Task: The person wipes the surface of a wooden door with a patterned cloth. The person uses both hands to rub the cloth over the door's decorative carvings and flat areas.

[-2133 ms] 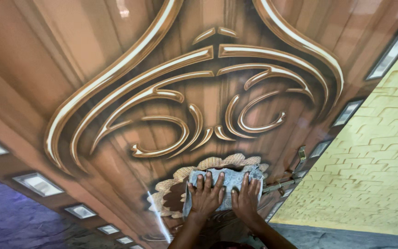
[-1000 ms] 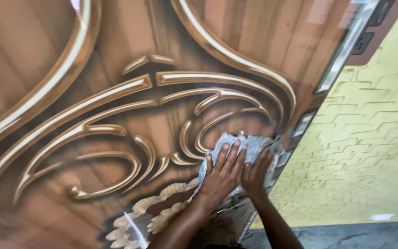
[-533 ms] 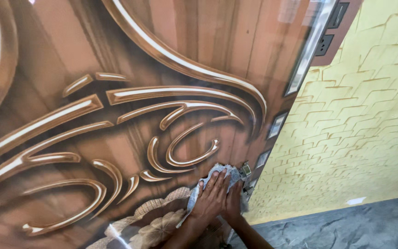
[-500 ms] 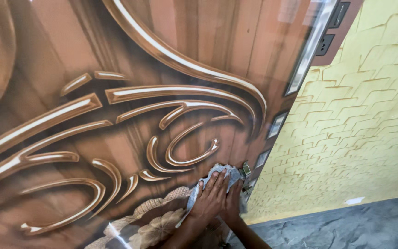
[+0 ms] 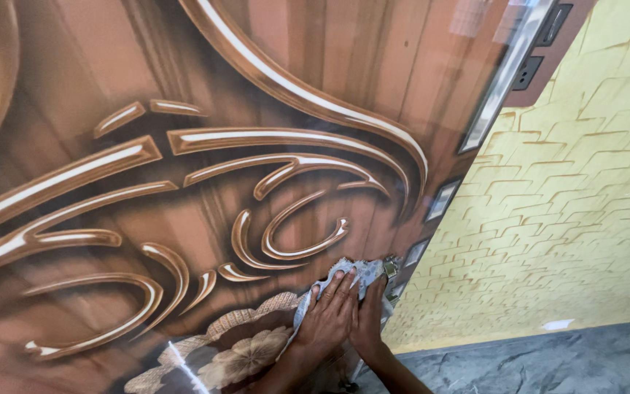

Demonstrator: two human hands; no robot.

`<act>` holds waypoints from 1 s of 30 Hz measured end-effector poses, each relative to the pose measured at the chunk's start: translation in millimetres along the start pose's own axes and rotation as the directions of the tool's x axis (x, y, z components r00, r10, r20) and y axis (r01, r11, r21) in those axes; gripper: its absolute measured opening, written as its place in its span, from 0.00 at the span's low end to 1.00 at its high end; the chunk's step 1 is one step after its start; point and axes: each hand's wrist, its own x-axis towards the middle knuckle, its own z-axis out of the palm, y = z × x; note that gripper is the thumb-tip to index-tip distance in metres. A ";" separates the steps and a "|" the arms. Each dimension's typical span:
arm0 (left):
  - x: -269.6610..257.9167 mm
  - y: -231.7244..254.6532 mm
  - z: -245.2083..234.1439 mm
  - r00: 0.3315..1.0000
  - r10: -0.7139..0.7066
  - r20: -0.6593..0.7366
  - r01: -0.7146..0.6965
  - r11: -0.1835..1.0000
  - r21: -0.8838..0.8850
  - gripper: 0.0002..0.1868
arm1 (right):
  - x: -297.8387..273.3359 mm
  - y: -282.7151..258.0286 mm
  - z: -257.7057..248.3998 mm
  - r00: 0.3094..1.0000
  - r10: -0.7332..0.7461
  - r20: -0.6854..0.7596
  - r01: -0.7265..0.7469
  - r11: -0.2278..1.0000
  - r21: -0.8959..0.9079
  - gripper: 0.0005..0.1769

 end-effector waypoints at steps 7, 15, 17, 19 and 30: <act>1.5 4.3 -0.7 1.000 -0.014 -0.019 0.013 0.998 -0.064 0.31 | -27.4 14.0 7.3 0.994 -0.067 0.081 0.074 0.993 -0.095 0.38; 2.9 21.8 26.5 0.993 -0.074 -0.095 0.068 0.995 -0.068 0.26 | -53.8 25.2 -2.2 0.989 0.047 0.140 -0.054 0.998 0.045 0.39; 1.7 24.6 34.2 0.990 -0.060 -0.125 0.059 0.998 -0.019 0.27 | -60.5 28.4 -9.6 0.981 0.093 0.170 -0.106 0.992 0.070 0.38; 0.3 25.7 40.1 0.991 -0.043 -0.125 0.044 0.999 0.006 0.27 | -69.5 25.4 -15.3 0.960 0.181 0.212 -0.201 0.977 0.077 0.37; 4.8 44.0 62.9 0.992 0.000 -0.128 0.000 1.000 -0.001 0.26 | -12.2 23.2 -56.5 0.994 -0.042 -0.101 0.033 0.995 -0.090 0.42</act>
